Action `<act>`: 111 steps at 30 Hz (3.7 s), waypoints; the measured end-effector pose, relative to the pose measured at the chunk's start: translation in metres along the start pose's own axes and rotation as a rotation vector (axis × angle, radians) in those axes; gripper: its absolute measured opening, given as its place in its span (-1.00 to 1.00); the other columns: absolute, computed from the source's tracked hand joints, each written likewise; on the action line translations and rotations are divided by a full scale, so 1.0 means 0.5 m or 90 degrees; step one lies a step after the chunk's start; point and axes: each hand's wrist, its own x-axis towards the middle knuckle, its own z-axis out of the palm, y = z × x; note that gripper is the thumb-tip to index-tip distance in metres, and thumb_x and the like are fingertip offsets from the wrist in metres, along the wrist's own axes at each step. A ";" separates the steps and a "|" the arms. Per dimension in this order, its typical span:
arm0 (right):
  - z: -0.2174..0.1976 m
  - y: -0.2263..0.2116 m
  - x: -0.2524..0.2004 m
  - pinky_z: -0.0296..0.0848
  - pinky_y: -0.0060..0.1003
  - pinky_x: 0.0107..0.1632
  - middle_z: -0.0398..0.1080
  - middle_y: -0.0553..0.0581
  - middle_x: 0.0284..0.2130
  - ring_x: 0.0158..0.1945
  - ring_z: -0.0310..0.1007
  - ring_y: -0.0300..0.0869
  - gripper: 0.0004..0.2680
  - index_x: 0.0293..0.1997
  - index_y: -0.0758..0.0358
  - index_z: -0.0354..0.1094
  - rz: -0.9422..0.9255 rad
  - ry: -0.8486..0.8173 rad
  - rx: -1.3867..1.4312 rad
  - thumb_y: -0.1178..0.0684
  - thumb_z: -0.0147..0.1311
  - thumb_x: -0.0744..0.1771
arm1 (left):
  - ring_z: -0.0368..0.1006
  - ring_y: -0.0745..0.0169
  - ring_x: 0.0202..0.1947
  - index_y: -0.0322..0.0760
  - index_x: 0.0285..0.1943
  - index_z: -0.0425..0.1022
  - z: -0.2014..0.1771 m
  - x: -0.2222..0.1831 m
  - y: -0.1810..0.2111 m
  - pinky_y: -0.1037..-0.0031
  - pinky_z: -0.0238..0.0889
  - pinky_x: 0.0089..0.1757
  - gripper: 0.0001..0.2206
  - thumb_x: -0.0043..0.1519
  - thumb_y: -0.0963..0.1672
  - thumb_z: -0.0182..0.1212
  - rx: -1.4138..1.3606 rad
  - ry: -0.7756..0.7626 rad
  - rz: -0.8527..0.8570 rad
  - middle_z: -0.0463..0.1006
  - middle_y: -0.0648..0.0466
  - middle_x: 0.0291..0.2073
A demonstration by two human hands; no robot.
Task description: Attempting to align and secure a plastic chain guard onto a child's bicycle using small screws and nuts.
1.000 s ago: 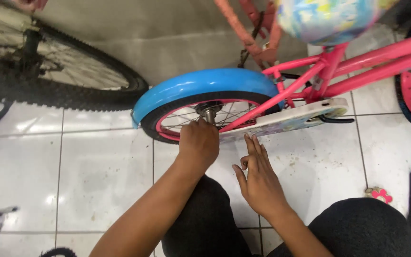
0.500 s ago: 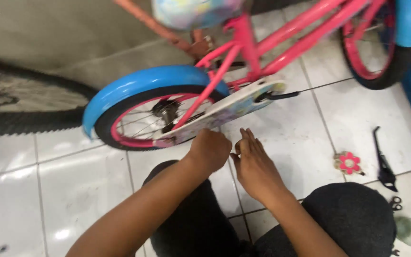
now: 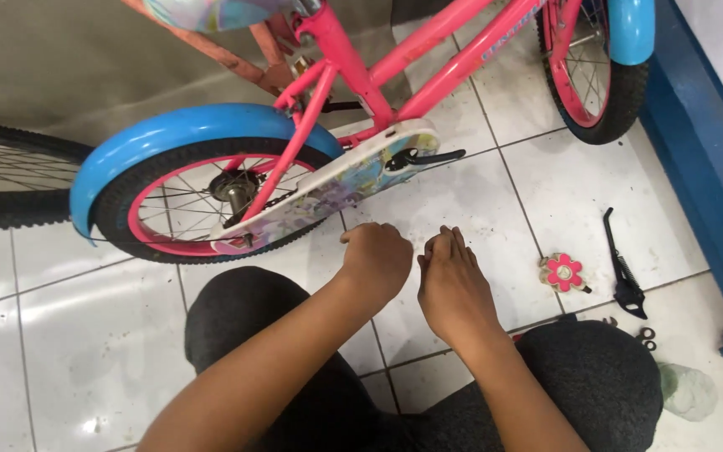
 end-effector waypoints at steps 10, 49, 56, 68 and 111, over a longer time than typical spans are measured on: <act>0.002 -0.006 0.008 -0.04 0.18 0.46 0.03 0.61 0.38 0.54 -0.14 0.29 -0.87 0.03 0.34 0.14 -0.034 -0.046 0.019 0.14 -0.29 0.44 | 0.59 0.00 -0.39 -0.54 0.20 0.50 0.017 -0.013 -0.014 0.16 0.46 -0.34 -0.61 0.21 -0.23 -0.04 -0.094 -0.016 0.058 0.63 -0.14 -0.37; 0.005 0.069 0.021 0.25 0.14 0.31 0.36 0.44 0.09 0.39 0.20 0.25 -0.81 0.03 0.40 0.23 0.103 -0.076 -0.055 0.18 -0.26 0.37 | 0.58 -0.01 -0.47 -0.63 0.54 -0.02 0.015 0.061 0.034 0.17 0.48 -0.32 -0.35 0.31 -0.12 0.05 -0.205 -0.126 0.142 0.62 -0.22 -0.38; -0.063 0.240 -0.131 0.49 -0.05 -0.02 0.50 0.22 -0.39 -0.22 0.55 0.04 -0.72 -0.21 0.28 0.35 0.010 -0.022 -0.282 -0.15 -0.14 0.42 | 0.55 0.04 -0.51 -0.43 0.58 -0.01 0.009 0.083 0.108 0.24 0.45 -0.38 -0.34 0.34 -0.03 0.07 -0.165 -0.160 0.240 0.61 -0.11 -0.36; 0.151 0.581 -0.208 0.47 -0.04 -0.17 0.52 0.13 -0.34 -0.32 0.52 0.09 -0.72 -0.25 0.17 0.38 0.219 -0.062 0.124 -0.14 -0.25 0.42 | 0.50 -0.06 -0.01 -0.14 0.40 0.32 0.129 0.269 0.327 0.06 0.33 -0.02 -0.56 0.34 0.00 0.02 -0.056 -0.261 0.406 0.57 0.01 0.03; 0.100 0.374 0.072 0.61 -0.23 -0.12 0.55 0.22 -0.09 0.01 0.58 -0.01 -0.66 0.16 0.17 0.39 0.016 0.361 0.624 0.06 0.38 0.29 | 0.66 -0.02 -0.16 -0.50 0.05 0.56 0.064 0.238 0.192 0.28 0.58 -0.08 -0.53 0.21 0.03 0.37 -1.047 0.122 -0.211 0.67 -0.31 -0.20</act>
